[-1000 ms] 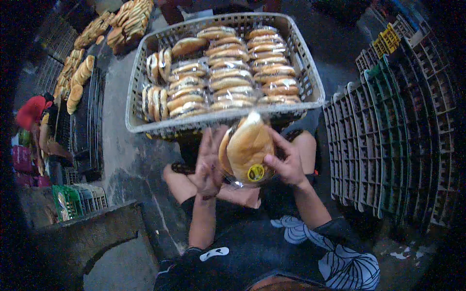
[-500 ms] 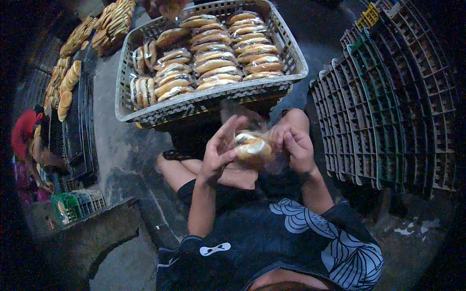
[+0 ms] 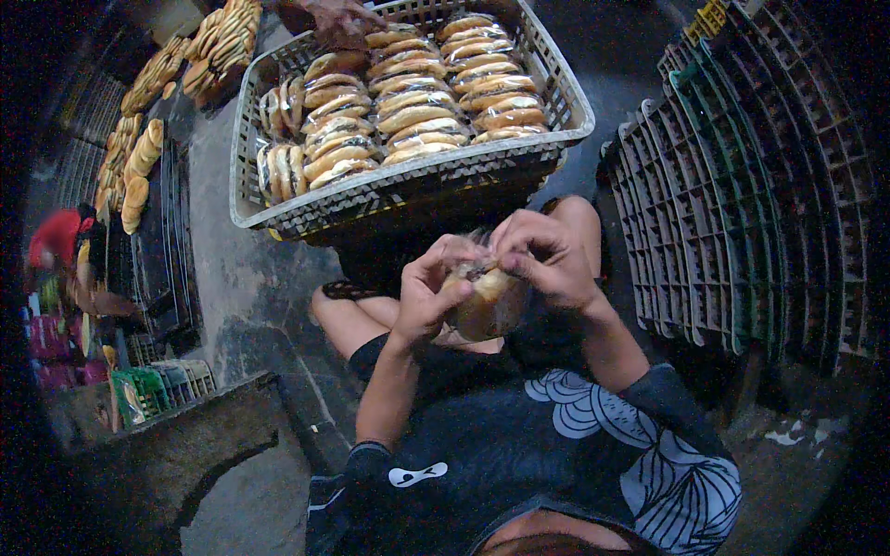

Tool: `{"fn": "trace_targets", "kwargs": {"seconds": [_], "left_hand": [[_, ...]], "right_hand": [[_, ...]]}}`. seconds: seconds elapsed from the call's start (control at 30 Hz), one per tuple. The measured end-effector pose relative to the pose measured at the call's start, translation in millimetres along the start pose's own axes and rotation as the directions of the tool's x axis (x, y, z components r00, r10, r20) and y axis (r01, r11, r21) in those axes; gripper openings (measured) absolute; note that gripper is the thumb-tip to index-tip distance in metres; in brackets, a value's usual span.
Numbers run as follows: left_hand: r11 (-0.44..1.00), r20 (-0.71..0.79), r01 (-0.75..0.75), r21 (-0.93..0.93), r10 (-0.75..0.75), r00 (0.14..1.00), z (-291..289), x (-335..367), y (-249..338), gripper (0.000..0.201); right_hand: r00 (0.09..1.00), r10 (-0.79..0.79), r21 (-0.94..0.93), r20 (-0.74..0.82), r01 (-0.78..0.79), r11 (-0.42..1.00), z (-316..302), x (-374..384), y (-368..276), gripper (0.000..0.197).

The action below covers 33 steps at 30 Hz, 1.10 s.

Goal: The person sits on the floor and repeatedly picks buns from a basket, places them into clear plastic bags, and seals the bags. The sealed buns are then placed back into the basket. The process is repeated continuously.

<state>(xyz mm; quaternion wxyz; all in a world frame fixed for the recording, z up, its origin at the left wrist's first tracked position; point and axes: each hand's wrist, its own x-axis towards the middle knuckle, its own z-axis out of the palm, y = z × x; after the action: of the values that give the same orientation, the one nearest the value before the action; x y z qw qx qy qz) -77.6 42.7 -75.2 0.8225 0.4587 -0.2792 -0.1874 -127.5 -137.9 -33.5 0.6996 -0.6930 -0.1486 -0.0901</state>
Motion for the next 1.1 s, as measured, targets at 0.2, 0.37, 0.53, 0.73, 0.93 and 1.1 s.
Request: {"fn": "trace_targets", "kwargs": {"seconds": [0.2,0.37,0.53,0.73,0.93,1.1], "left_hand": [[0.97,0.11,0.185,0.157,-0.203,0.973,2,18,12,0.017],[0.886,-0.094,0.022,0.463,0.024,0.995,17,6,2,0.024],[0.755,-0.105,-0.066,0.652,0.177,0.979,25,-1,-5,0.025],[0.574,-0.024,-0.012,0.819,0.055,0.998,8,4,4,0.024],[0.471,-0.036,0.238,0.849,-0.399,0.916,0,17,3,0.025],[0.68,-0.146,0.528,0.509,-0.536,0.831,15,29,-10,0.023]], "right_hand": [[0.951,0.309,0.296,0.021,-0.301,0.907,2,-2,-3,0.027],[0.95,0.245,0.067,-0.194,-0.236,0.969,11,-2,4,0.01],[0.953,0.168,-0.217,-0.25,-0.224,0.95,14,-2,5,0.012],[0.987,0.155,-0.57,-0.032,-0.146,0.808,3,2,16,0.012],[0.968,0.246,-0.804,-0.039,-0.176,0.568,20,-18,12,0.02],[0.901,0.414,-0.717,-0.126,-0.372,0.59,13,-40,20,0.025]]}}
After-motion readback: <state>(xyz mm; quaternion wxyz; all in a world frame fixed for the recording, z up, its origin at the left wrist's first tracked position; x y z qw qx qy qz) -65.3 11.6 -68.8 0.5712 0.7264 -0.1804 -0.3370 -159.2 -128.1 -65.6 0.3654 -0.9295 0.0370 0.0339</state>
